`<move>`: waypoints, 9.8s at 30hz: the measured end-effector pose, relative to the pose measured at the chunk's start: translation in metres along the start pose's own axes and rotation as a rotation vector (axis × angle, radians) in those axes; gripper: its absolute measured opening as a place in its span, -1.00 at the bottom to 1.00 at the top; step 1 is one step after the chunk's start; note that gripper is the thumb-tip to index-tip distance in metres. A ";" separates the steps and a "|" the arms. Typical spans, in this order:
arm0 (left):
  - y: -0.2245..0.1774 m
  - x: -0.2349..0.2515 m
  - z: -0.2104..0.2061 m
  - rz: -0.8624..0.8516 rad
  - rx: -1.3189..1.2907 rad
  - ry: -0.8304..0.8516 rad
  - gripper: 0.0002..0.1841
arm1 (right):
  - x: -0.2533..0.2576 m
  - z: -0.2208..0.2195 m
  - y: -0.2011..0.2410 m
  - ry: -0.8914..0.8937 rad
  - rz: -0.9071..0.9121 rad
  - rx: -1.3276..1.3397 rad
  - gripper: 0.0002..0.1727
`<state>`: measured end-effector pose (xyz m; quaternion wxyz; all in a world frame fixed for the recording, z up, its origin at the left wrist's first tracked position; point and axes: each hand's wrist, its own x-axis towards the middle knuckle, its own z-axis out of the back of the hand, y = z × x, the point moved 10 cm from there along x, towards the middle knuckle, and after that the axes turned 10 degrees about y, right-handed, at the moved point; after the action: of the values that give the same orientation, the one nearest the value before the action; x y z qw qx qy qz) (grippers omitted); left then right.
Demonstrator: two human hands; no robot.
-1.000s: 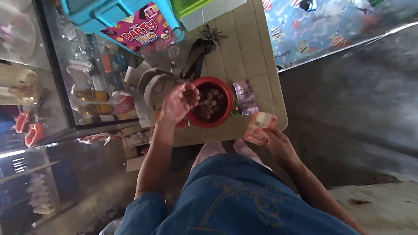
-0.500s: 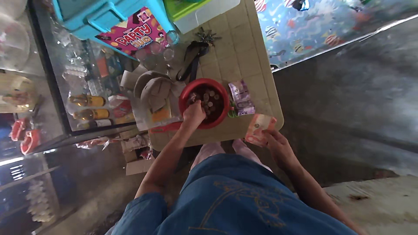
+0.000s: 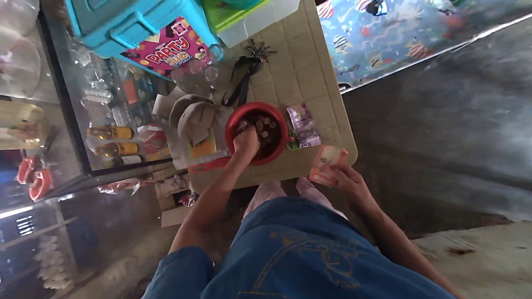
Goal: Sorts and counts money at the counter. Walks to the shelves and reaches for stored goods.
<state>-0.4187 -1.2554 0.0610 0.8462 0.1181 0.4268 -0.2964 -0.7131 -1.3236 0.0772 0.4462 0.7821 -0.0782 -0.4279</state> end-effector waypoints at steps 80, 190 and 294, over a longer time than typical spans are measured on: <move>-0.034 0.016 -0.019 -0.444 -0.129 0.095 -0.60 | 0.013 -0.021 -0.031 0.025 -0.256 0.498 -0.52; 0.005 0.006 -0.007 -0.137 0.367 0.234 -0.46 | 0.005 -0.018 -0.012 0.209 -0.194 0.620 -0.32; -0.177 -0.026 -0.075 -0.542 0.113 -0.180 -0.52 | -0.026 0.069 -0.059 -0.121 -0.278 0.640 -0.46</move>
<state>-0.5866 -1.3520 0.0458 0.7628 0.0197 0.3487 -0.5441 -0.7959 -1.3190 0.0316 0.1105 0.8588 -0.1276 -0.4837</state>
